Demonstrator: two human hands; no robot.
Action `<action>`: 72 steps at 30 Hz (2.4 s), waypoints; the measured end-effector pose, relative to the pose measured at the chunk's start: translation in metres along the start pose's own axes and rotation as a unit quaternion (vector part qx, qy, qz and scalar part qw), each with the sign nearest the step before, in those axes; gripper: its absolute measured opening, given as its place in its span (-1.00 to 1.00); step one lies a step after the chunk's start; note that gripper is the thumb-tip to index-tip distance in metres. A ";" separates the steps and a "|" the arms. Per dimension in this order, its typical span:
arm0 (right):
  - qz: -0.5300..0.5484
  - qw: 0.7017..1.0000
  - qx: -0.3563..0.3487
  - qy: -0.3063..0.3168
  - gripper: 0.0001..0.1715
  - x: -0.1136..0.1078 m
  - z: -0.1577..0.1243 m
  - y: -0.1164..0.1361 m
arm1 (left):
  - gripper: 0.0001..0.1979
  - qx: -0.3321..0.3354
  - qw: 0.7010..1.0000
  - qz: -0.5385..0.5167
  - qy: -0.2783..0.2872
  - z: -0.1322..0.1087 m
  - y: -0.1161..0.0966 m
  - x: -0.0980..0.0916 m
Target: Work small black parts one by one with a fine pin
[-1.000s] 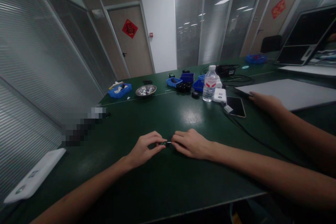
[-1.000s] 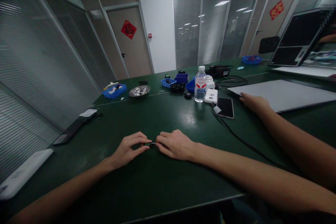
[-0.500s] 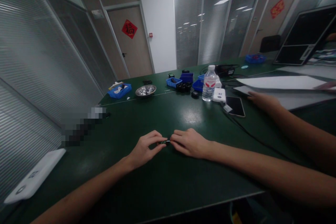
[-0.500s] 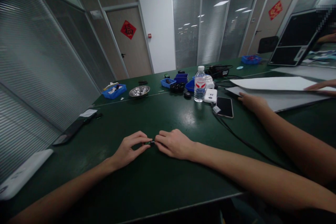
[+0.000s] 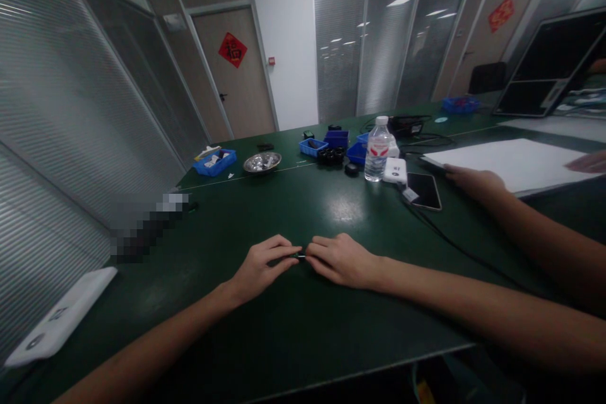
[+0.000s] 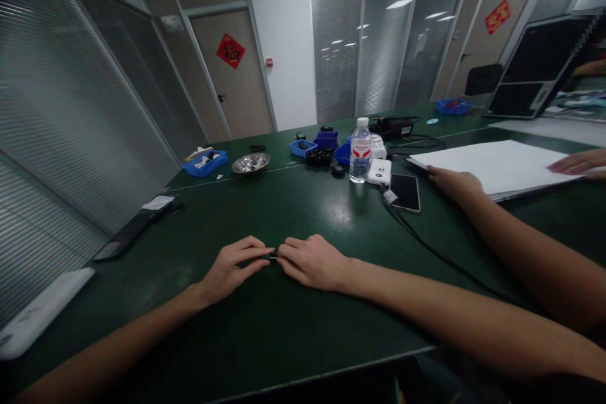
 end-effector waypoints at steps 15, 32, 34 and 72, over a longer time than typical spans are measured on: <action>-0.038 0.999 0.019 0.001 -0.71 0.001 0.000 0.002 | -0.65 0.021 0.994 0.101 0.020 0.002 -0.007 0.004; -0.017 1.000 0.007 0.002 -0.71 0.002 0.000 0.004 | -0.65 0.037 0.995 0.068 0.056 0.002 -0.011 0.004; -0.013 1.000 0.007 -0.004 -0.72 0.001 0.000 0.005 | -0.65 0.032 0.997 0.052 0.055 0.002 -0.012 0.004; 0.102 0.993 0.048 -0.043 -0.72 -0.002 0.000 0.002 | -0.68 -0.111 0.982 -0.142 -0.059 0.005 -0.019 0.008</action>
Point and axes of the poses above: each hand's wrist, its own z-axis towards the middle knuckle, its own x-axis out of the palm, y = z × x, the point moved 3 cm from there along z, towards the middle knuckle, and after that the axes turned 6 degrees about x, right-handed, at the moved point
